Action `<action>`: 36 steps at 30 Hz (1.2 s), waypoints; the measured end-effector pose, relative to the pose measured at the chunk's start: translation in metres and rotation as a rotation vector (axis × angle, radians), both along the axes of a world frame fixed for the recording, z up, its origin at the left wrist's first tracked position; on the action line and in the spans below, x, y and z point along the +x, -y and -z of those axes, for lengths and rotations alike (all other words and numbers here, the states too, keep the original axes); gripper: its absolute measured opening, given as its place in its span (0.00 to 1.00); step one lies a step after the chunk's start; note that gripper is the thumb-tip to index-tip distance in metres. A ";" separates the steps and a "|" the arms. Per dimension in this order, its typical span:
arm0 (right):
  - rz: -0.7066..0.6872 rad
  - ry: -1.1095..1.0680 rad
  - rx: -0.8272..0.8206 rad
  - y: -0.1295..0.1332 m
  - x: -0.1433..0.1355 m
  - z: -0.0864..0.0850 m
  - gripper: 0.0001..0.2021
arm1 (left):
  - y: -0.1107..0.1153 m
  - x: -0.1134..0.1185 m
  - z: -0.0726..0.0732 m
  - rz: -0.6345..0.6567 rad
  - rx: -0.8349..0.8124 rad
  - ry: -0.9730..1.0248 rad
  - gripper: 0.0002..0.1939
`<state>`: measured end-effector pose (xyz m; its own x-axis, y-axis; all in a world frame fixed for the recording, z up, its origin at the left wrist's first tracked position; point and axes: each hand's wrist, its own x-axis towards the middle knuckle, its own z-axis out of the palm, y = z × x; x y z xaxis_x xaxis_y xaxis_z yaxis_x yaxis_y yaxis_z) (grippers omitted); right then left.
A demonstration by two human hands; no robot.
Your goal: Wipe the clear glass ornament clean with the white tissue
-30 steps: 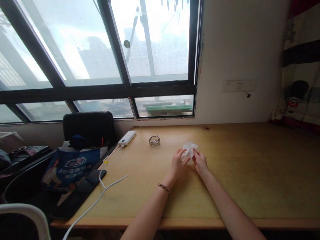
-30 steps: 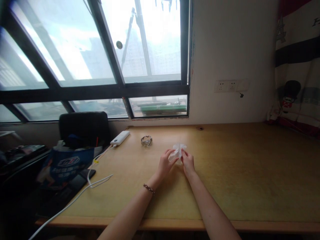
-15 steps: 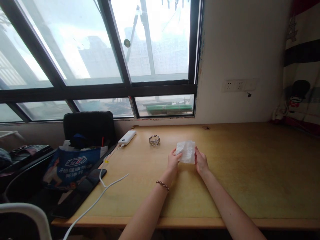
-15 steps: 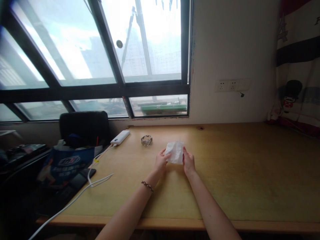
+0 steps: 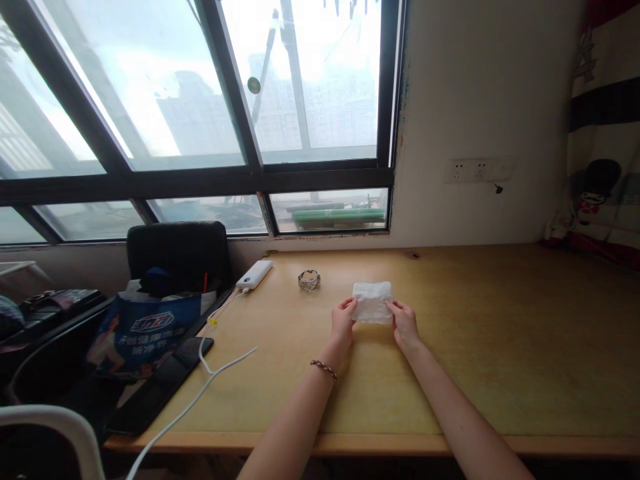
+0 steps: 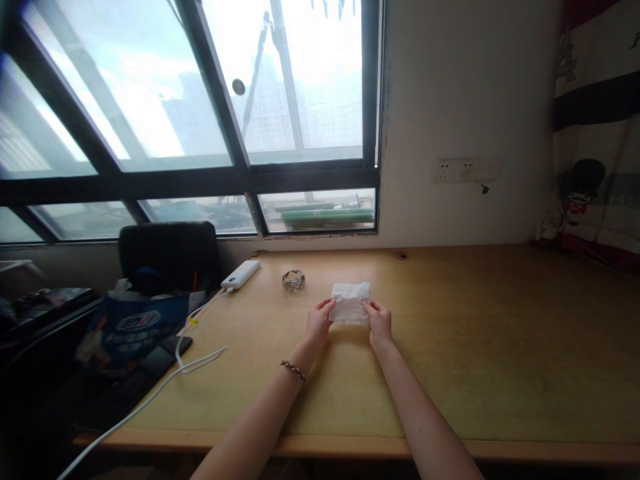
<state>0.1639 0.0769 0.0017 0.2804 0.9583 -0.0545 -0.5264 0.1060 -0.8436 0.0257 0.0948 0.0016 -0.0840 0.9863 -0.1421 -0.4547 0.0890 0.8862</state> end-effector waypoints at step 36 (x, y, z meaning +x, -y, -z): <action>0.109 0.605 -0.177 -0.015 0.008 0.010 0.14 | -0.053 -0.093 -0.002 -0.340 0.369 -1.684 0.09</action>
